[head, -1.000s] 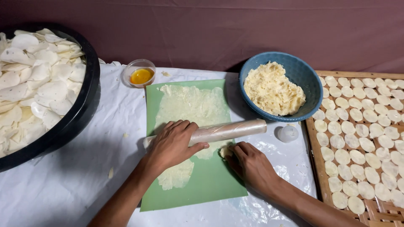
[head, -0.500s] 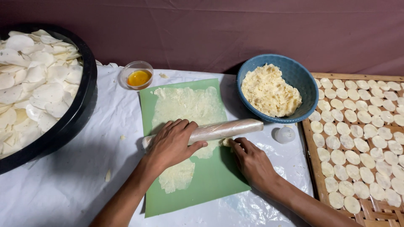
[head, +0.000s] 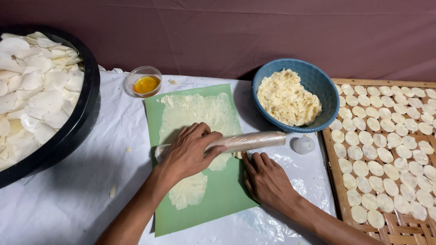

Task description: Roll out a yellow dough paste onto a green mat using a rolling pin to create thin layers.

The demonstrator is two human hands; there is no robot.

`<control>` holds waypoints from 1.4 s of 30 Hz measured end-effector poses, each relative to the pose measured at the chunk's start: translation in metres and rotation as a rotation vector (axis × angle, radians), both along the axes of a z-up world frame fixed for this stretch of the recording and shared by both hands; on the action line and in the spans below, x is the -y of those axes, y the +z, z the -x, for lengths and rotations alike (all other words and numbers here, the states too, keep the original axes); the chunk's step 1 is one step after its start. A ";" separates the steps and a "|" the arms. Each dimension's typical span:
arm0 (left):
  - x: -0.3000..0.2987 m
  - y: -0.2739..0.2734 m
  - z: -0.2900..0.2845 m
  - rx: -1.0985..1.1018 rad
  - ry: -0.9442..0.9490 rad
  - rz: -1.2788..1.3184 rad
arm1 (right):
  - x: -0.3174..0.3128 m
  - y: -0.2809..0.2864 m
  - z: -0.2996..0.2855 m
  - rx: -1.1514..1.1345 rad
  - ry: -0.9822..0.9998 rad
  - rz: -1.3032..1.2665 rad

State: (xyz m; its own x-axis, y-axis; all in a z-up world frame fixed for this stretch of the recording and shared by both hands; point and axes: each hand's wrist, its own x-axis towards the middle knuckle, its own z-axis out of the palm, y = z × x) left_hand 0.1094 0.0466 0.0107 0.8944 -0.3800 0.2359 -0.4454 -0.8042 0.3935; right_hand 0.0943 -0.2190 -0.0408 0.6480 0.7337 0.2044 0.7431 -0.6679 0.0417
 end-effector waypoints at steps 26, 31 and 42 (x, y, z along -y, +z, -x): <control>0.036 -0.011 0.010 0.212 -0.082 -0.193 | 0.004 0.072 -0.054 0.004 -0.136 -0.249; 0.035 -0.016 0.020 0.193 -0.099 -0.222 | -0.006 0.031 -0.079 -0.008 -0.094 -0.132; 0.043 0.007 0.023 -0.187 0.071 0.038 | -0.012 0.030 -0.036 -0.148 -0.252 -0.063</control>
